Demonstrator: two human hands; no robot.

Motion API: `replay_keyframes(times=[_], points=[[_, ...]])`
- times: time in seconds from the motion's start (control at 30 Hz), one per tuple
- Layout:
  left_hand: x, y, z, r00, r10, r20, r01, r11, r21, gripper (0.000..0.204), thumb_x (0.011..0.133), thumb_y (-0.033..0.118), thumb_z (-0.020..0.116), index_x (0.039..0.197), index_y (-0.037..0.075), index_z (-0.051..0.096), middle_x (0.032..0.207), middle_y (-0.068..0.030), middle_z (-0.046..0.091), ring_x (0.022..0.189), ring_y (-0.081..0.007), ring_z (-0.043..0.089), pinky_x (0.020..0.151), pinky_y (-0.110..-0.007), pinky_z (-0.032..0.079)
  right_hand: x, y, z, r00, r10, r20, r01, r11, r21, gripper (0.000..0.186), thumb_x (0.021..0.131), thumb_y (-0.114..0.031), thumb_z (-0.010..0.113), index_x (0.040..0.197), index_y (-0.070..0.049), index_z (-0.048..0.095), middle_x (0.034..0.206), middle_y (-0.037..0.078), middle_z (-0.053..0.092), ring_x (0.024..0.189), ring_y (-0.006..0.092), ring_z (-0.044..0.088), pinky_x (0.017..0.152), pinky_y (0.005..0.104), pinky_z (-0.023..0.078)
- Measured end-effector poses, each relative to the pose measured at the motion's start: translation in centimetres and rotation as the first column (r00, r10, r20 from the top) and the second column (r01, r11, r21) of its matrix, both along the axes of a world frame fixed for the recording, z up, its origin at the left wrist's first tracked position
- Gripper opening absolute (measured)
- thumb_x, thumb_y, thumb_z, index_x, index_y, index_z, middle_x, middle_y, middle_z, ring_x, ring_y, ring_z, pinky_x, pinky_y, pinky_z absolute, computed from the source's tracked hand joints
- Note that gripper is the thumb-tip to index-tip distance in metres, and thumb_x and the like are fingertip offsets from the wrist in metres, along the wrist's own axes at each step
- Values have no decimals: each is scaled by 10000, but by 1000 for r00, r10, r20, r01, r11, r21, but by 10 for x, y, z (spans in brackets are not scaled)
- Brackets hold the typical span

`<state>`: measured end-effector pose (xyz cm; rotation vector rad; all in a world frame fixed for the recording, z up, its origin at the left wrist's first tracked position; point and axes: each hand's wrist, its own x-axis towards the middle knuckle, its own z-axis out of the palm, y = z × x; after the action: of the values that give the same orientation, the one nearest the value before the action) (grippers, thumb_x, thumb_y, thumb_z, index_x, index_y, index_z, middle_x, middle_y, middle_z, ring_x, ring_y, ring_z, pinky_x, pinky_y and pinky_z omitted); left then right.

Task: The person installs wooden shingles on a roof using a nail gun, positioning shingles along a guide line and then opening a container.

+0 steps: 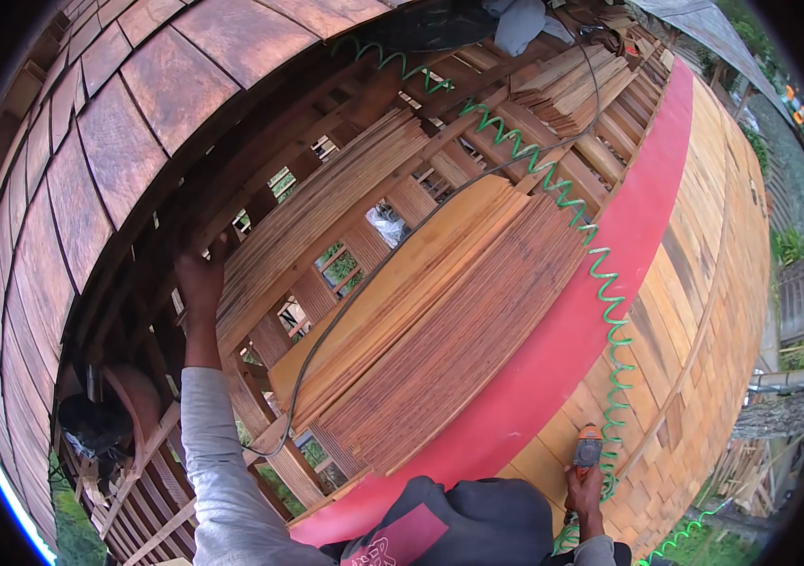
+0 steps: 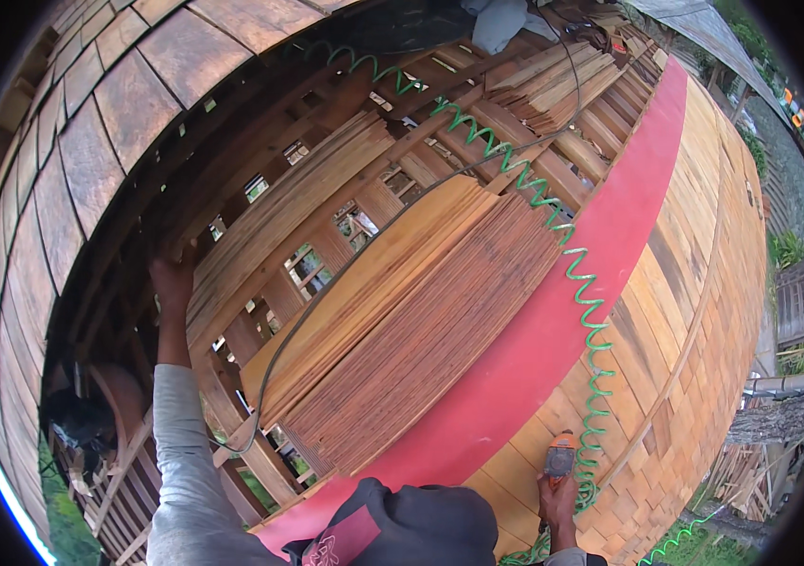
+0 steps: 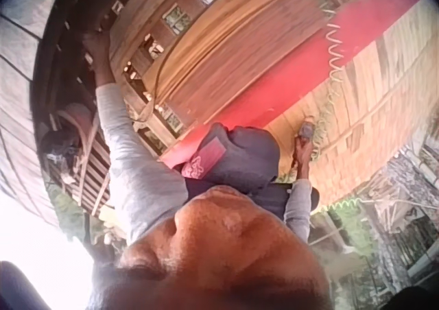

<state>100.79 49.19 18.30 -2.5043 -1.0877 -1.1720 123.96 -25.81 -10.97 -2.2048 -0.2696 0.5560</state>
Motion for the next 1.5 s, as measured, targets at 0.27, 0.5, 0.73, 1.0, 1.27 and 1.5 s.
replay_keyframes(times=[0.27,0.5,0.73,1.0,1.27,1.5], points=[[40,-197,-32,969,-236,-67,194,903,-383,424,849,236,807,1190,20,675,1358,-211,587,1252,-439,550,1047,-509,453,-7,12,11,998,37,52,-41,996,84,455,886,-142,715,1283,-4,540,933,133,666,795,224,612,733,379,504],[-4,-266,-79,891,-338,-304,167,866,-472,602,871,372,783,1334,31,607,1489,-205,507,1404,-408,452,1178,-516,351,-3,15,20,991,84,106,-85,996,12,527,877,-171,724,1334,-5,522,983,189,690,836,307,661,761,409,519],[-16,-249,-104,867,-431,-248,274,830,-486,507,957,259,686,1393,27,571,1474,-182,545,1408,-373,476,1211,-489,324,7,0,16,984,116,136,-116,993,-9,573,876,-205,738,1340,24,493,997,236,694,859,382,683,755,458,526],[54,-235,-77,801,-251,-543,40,928,-371,716,780,412,838,1328,21,593,1314,-216,629,1227,-409,583,1062,-503,460,7,-5,30,988,97,119,-103,993,50,544,866,-200,753,1300,22,511,1046,246,709,930,418,696,813,457,541],[91,-217,-60,621,-451,-640,148,870,-470,774,783,241,721,1455,21,407,1213,-303,653,970,-507,686,903,-548,572,14,-25,20,993,83,89,-80,996,-26,533,865,-231,746,1288,20,540,1040,237,716,935,415,701,827,466,543],[87,-184,-82,790,-162,-591,96,985,-142,748,773,292,795,1384,38,445,1138,-277,672,967,-466,704,832,-542,585,13,-27,21,998,44,33,-45,998,42,588,848,-227,738,1335,26,525,1103,248,715,1008,406,705,868,452,541]])
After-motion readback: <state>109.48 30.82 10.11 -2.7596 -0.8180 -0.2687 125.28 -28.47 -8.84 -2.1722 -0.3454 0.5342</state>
